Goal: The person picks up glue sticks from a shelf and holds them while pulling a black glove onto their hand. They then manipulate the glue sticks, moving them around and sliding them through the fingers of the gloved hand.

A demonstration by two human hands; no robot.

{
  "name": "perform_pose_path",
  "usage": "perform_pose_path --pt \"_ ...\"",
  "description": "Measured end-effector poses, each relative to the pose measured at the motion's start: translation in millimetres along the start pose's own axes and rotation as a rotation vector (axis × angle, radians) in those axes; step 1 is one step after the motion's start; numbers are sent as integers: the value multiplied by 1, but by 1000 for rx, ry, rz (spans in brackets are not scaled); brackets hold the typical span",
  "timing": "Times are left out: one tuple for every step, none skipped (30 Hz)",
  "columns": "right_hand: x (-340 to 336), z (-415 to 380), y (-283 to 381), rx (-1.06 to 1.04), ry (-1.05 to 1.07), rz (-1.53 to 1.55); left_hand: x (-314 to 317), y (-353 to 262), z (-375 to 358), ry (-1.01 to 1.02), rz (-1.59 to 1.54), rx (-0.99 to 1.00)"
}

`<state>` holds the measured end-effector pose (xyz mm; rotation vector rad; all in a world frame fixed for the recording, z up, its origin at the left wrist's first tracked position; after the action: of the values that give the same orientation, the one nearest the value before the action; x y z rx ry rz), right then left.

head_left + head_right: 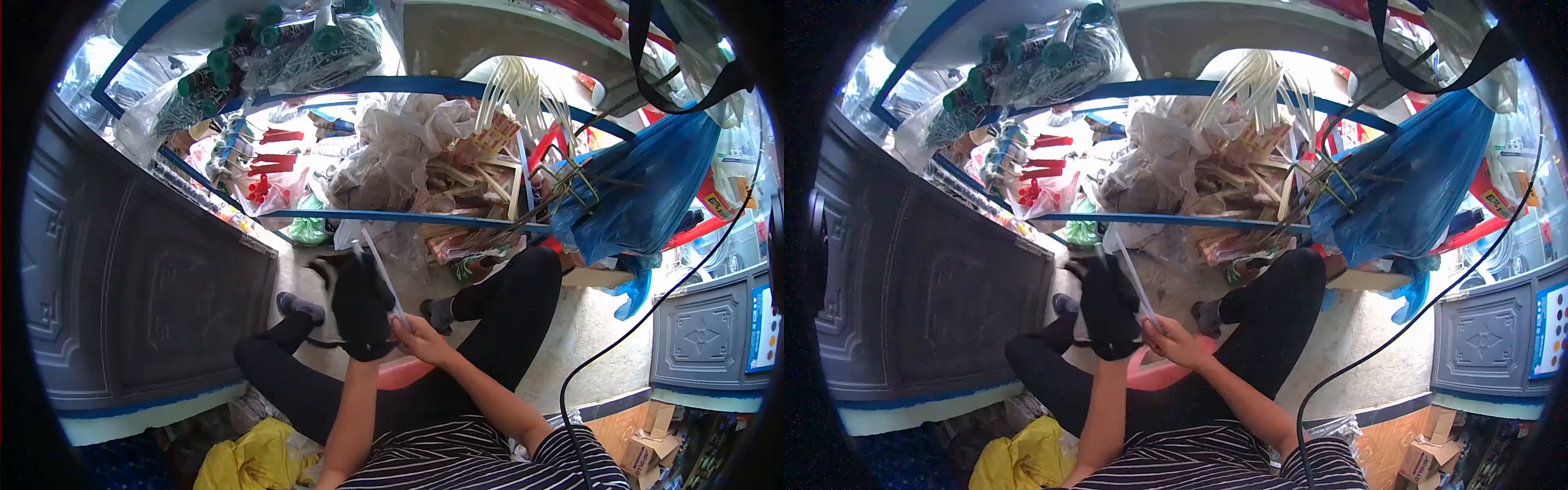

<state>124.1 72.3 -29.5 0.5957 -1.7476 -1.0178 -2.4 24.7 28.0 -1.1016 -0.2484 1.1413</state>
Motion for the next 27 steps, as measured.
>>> perform_pose_path --pt "-1 -2 0 27 -29 4 6 3 -4 71 -52 -51" --pt "-6 -1 -5 -26 -16 39 11 5 -9 139 -100 -105" --pt "-8 -1 -1 -10 -20 59 17 11 -10 212 -346 -396" --pt "-9 -3 1 3 -22 76 18 9 -11 261 -375 -467" --pt "-9 -4 4 16 -26 95 18 7 -11 308 -401 -539" --pt "-8 -4 8 17 -37 39 11 -6 -2 330 -208 -391" --pt "-5 -3 12 17 -47 -14 6 -14 5 348 -15 -240" --pt "-3 -2 14 17 -58 -66 3 -4 1 345 -17 -220" --pt "-4 0 15 -82 -131 -181 -1 13 -8 341 -18 -200" --pt "-5 3 17 -181 -203 -294 -8 19 -7 373 -32 -215" --pt "-6 7 19 -288 -270 -410 -14 25 -6 404 -46 -231" --pt "-14 10 16 -259 -299 -459 -22 23 4 467 -76 -272" --pt "-24 9 14 -232 -327 -509 -21 29 1 417 -48 -155" --pt "-33 12 14 -212 -354 -558 -21 35 -2 358 -12 -38" --pt "-36 11 13 -128 -373 -414 -22 25 3 293 29 74" --pt "-38 7 10 -38 -389 -269 -22 23 5 386 -216 -61" --pt "-39 4 6 60 -405 -122 -24 18 7 444 -221 -6" --pt "-38 2 5 -18 -391 -162 -26 13 9 502 -229 48" --pt "-38 1 3 -93 -378 -198 -34 12 11 524 8 296" --pt "-37 2 5 -174 -360 -238 -40 12 10 534 249 547" --pt "-32 5 9 -230 -363 -212 -47 20 10 552 216 491" --pt "-20 8 16 -285 -367 -185 -53 25 13 569 182 435" --pt "-13 9 21 -339 -371 -158 -54 32 12 695 232 305" --pt "-13 8 21 -285 -344 -122 -54 35 13 813 296 176" --pt "-17 5 23 -234 -317 -87 -55 37 11 708 73 64" --pt "-18 4 24 -183 -290 -52 -51 44 3 595 -147 -46" --pt "-18 3 28 -179 -330 -99 -48 59 -8 562 -235 -99"
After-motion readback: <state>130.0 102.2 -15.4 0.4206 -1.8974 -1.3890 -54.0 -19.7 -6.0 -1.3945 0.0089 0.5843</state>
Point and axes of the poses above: each hand's wrist, its own z-axis towards the middle knuckle, its own x-axis out of the palm, y = z × x, the point moved 4 cm from there along z, towards the middle knuckle, and after that the axes turned 4 degrees about -x, right-handed, at the moved point
